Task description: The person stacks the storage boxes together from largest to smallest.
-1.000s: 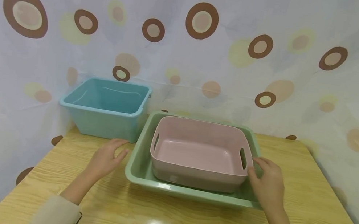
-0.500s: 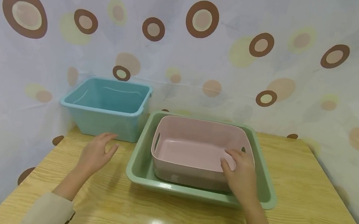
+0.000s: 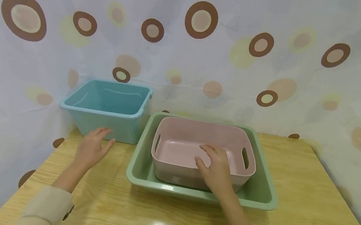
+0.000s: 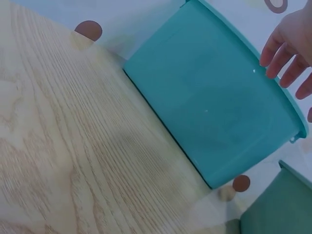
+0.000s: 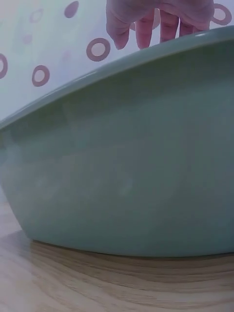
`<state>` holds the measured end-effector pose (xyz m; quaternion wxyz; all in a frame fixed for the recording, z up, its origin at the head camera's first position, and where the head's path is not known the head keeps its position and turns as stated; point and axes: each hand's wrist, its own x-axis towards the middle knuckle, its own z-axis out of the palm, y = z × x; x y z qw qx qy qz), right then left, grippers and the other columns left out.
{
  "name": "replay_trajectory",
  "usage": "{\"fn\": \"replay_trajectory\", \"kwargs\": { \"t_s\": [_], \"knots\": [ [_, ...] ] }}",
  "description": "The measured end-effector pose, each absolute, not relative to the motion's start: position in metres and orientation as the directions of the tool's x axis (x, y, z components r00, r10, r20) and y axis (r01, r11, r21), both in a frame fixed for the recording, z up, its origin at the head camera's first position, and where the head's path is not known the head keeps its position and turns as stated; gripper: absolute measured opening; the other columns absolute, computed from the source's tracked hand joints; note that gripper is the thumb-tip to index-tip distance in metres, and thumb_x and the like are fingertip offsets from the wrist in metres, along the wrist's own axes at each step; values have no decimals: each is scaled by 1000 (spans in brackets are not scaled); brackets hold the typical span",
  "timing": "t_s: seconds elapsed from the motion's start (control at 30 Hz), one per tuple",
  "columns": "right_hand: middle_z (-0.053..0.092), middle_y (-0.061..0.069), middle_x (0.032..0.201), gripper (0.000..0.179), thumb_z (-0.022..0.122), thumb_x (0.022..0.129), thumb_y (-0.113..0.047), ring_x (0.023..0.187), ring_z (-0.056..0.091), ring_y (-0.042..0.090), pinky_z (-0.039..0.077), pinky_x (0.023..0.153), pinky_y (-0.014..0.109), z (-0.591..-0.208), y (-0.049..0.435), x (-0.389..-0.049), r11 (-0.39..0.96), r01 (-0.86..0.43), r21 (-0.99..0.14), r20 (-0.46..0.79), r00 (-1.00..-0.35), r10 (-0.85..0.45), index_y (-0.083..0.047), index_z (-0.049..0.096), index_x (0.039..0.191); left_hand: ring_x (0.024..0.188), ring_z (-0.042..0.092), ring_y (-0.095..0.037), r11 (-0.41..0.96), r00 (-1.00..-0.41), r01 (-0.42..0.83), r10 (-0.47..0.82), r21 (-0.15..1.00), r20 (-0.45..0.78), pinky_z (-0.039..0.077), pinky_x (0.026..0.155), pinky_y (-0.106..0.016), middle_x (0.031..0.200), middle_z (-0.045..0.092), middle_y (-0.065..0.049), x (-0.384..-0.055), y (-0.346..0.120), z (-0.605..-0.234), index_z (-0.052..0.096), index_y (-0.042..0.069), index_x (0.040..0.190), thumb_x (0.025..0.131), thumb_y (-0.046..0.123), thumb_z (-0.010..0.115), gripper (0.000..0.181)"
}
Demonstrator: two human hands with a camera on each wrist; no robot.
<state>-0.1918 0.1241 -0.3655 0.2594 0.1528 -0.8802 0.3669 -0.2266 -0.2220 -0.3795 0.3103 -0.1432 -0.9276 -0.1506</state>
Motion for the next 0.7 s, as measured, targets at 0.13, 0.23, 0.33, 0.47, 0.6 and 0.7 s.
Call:
{"fn": "replay_trajectory", "kwargs": {
  "t_s": [0.13,0.23,0.33,0.47,0.6,0.7],
  "knots": [
    [58,19,114,33,68,80,-12,109,48,33,44,91,48,-363,113,-194,653,-473,-592,551,-829,-101,0,63,110,90,61,-39,914,-717,377,188,146,671,50,74,-49,101,63,-23,-231,-228,-381,64,-5,102,76,12,72,32],
    [57,19,116,34,69,80,-13,110,48,32,44,91,48,-362,104,-196,630,-488,-604,546,-829,-118,-1,63,111,90,61,-39,916,-699,380,194,128,689,51,73,-49,101,63,-24,-236,-233,-380,63,-6,102,75,12,73,33],
    [56,19,117,36,68,80,-14,112,47,32,44,92,48,-361,94,-199,605,-497,-622,534,-835,-138,0,62,113,89,61,-39,919,-683,378,195,112,704,51,72,-49,100,63,-24,-241,-237,-378,63,-6,101,74,12,74,34],
    [56,19,117,37,69,79,-13,112,47,33,43,92,48,-361,80,-203,580,-534,-615,555,-816,-162,0,62,113,88,61,-39,920,-654,382,203,87,729,50,71,-48,99,63,-24,-247,-242,-376,63,-6,101,72,11,75,36],
    [57,19,115,37,69,77,-12,111,48,33,43,92,47,-360,67,-209,563,-583,-586,602,-778,-180,1,62,111,87,60,-39,915,-623,397,215,67,752,50,72,-49,100,62,-23,-255,-244,-372,63,-6,102,70,10,77,38],
    [56,20,116,39,69,77,-12,112,48,33,43,93,46,-358,58,-213,557,-601,-573,611,-766,-198,1,62,113,88,59,-41,916,-609,400,232,40,759,50,72,-50,101,62,-25,-261,-245,-369,63,-7,103,69,10,78,41]
  ]
}}
